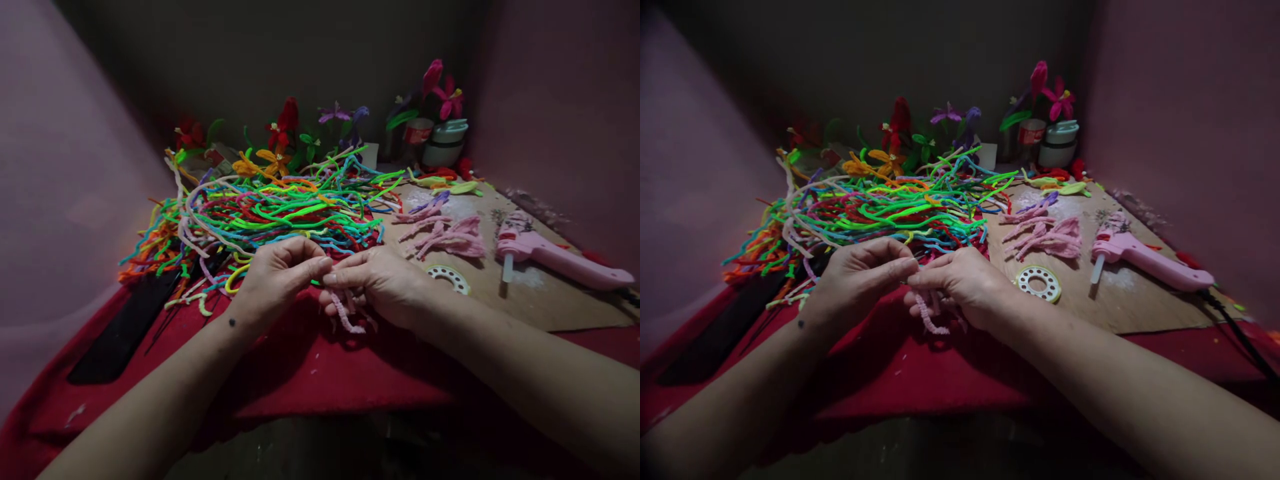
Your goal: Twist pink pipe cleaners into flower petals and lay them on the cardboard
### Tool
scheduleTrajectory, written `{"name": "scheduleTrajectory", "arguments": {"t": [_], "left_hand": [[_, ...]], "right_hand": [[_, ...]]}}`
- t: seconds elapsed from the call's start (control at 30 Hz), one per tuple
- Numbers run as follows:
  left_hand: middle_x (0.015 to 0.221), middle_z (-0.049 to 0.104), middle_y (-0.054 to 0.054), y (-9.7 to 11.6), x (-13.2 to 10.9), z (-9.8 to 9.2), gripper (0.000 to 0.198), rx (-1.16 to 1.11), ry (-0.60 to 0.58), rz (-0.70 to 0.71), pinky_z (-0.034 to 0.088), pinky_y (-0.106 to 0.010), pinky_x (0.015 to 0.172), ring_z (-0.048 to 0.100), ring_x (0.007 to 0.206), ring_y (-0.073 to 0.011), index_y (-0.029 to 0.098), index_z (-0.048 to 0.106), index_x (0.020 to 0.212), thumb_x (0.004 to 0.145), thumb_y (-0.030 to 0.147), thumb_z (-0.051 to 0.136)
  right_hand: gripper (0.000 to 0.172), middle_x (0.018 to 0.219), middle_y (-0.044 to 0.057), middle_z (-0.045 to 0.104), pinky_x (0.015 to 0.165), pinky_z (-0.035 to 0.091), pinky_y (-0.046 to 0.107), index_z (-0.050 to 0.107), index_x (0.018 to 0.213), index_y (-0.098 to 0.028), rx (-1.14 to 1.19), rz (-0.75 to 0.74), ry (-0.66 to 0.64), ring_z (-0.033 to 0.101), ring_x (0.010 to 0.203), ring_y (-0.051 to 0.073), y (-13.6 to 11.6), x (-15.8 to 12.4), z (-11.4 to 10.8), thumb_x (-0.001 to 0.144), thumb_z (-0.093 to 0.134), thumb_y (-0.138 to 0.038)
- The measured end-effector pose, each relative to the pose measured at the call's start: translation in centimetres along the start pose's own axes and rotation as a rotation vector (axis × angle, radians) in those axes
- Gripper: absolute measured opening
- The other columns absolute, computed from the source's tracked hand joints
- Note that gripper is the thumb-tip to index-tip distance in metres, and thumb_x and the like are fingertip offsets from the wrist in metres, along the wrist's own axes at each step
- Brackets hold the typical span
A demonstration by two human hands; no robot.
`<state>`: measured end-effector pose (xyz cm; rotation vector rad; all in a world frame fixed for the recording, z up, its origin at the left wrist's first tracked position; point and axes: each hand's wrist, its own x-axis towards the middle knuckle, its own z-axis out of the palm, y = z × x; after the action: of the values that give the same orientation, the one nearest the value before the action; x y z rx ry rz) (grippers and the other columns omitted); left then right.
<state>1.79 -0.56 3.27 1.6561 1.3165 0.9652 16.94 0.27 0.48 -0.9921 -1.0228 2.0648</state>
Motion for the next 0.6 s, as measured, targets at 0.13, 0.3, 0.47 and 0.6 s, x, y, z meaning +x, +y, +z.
{"name": "scheduleTrajectory", "arguments": {"t": [0.13,0.3,0.47,0.6], "left_hand": [[0.063,0.055,0.002,-0.5,0.2,0.2,0.018,-0.133,0.047,-0.027,0.036,-0.017,0.049,0.047,0.055,-0.0064,0.014,0.057,0.069,0.071,0.029,0.066],[0.052,0.045,0.006,-1.5,0.4,0.4,0.021,-0.531,-0.259,-0.319,0.024,-0.013,0.034,0.033,0.037,-0.0016,0.015,0.057,0.082,0.076,0.034,0.062],[0.066,0.059,0.001,-1.9,0.3,1.3,0.017,-0.599,-0.346,-0.353,0.032,-0.014,0.031,0.043,0.037,-0.0023,0.013,0.055,0.077,0.073,0.028,0.064],[0.045,0.052,0.004,-2.2,0.2,1.8,0.026,-0.511,-0.381,-0.401,0.018,-0.012,0.027,0.030,0.025,-0.0003,0.014,0.048,0.065,0.076,0.035,0.060]], "right_hand": [[0.004,0.056,0.004,0.065,0.043,0.047,0.024,0.063,0.065,-0.012,0.065,-0.059,-0.012,0.059,0.047,0.014,-0.3,-0.1,0.2,0.067,0.064,-0.014],[0.010,0.054,0.000,0.061,0.049,0.048,0.021,0.061,0.062,-0.012,0.244,-0.331,0.165,0.055,0.046,0.009,-1.0,0.1,0.3,0.071,0.064,-0.016],[0.005,0.058,0.001,0.062,0.044,0.046,0.021,0.061,0.068,-0.012,0.371,-0.327,0.134,0.054,0.047,0.010,-0.8,0.5,0.2,0.071,0.064,-0.015],[0.011,0.052,0.001,0.060,0.043,0.045,0.020,0.059,0.061,-0.011,0.448,-0.331,0.129,0.054,0.044,0.010,-0.8,0.5,0.3,0.070,0.060,-0.006]]}}
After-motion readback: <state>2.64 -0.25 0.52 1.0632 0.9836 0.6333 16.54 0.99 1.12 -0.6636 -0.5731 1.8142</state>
